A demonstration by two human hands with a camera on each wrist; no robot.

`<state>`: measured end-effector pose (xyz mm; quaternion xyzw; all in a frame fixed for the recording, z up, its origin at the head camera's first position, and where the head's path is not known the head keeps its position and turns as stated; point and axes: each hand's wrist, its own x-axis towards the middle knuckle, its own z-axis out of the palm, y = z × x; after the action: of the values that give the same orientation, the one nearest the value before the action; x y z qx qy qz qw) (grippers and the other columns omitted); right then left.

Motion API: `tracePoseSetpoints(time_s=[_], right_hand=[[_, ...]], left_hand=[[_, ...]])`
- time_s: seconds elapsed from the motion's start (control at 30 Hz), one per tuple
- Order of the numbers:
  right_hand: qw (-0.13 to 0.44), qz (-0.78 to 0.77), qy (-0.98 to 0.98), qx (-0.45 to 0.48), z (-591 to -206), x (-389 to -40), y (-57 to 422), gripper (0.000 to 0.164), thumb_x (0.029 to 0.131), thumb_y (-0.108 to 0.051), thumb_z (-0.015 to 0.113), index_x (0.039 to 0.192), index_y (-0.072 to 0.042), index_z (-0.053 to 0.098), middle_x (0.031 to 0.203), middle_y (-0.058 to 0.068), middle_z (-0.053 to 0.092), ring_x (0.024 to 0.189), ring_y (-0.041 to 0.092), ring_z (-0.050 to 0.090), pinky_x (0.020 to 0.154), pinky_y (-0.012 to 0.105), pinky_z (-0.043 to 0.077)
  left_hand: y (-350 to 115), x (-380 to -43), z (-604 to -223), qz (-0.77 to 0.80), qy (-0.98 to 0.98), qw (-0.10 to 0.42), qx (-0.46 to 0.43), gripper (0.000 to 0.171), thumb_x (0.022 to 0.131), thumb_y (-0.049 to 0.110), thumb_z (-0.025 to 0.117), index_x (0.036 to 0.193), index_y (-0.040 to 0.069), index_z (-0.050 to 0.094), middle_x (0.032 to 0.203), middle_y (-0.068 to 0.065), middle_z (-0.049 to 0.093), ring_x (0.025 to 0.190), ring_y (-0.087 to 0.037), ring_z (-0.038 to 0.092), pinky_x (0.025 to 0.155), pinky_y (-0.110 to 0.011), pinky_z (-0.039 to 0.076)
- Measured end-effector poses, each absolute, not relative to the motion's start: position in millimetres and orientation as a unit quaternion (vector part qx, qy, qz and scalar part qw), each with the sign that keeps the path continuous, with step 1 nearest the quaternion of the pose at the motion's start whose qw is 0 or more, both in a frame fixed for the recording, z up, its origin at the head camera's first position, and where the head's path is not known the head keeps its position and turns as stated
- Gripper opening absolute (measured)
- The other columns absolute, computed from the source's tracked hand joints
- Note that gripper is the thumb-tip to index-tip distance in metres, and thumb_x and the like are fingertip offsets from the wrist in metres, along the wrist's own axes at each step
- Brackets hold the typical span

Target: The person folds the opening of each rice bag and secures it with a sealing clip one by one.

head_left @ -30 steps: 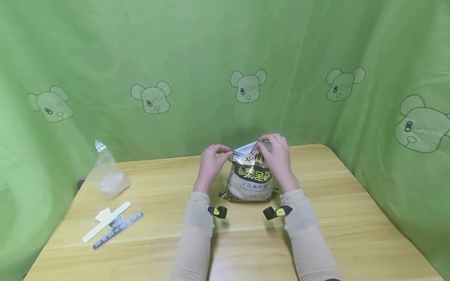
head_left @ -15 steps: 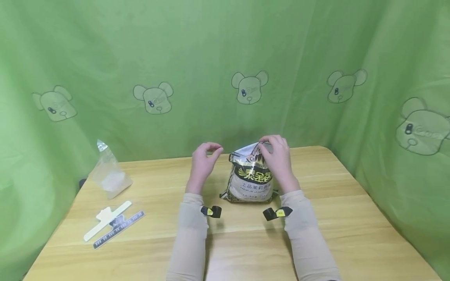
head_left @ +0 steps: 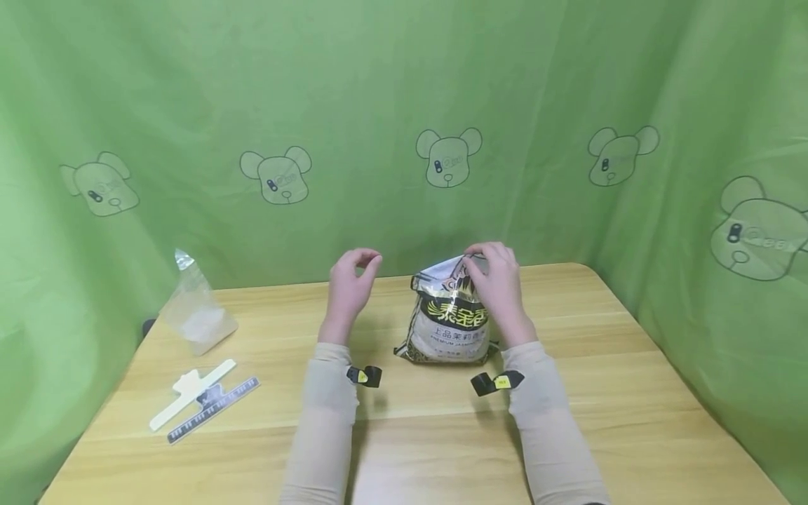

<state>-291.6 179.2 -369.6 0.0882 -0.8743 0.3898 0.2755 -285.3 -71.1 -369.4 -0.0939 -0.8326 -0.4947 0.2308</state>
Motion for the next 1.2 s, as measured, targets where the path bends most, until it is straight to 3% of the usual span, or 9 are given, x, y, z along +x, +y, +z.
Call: tracePoseSetpoints(time_s=[0.57,0.97,1.2], right_hand=[[0.262,0.395,-0.876,0.086,-367,-291,180,0.02,0.093,-0.018,0.064,0.108,-0.004,0.065,0.121,0.017,0.061,0.12,0.035,0.048,0.109,0.059,0.032],[0.267,0.394,-0.875,0.086,-367,-290,179,0.02,0.092,-0.018,0.065,0.107,-0.005,0.065,0.12,0.016,0.062,0.119,0.035,0.049,0.109,0.058,0.031],[0.272,0.391,-0.875,0.09,-369,-292,180,0.019,0.092,-0.016,0.065,0.106,-0.005,0.065,0.119,0.017,0.062,0.118,0.035,0.049,0.11,0.058,0.031]], left_hand=[[-113,-270,-363,-0.374,-0.887,0.249,-0.105,0.023,0.096,0.026,0.06,0.107,0.008,0.068,0.106,-0.009,0.07,0.1,-0.025,0.062,0.095,-0.044,0.049],[-154,-245,-365,-0.283,-0.915,0.27,-0.098,0.022,0.096,0.03,0.061,0.107,0.012,0.069,0.108,-0.008,0.071,0.103,-0.03,0.06,0.093,-0.054,0.043],[-175,-230,-364,-0.232,-0.927,0.273,-0.109,0.026,0.096,0.03,0.06,0.108,0.009,0.068,0.109,-0.012,0.071,0.102,-0.034,0.061,0.09,-0.054,0.046]])
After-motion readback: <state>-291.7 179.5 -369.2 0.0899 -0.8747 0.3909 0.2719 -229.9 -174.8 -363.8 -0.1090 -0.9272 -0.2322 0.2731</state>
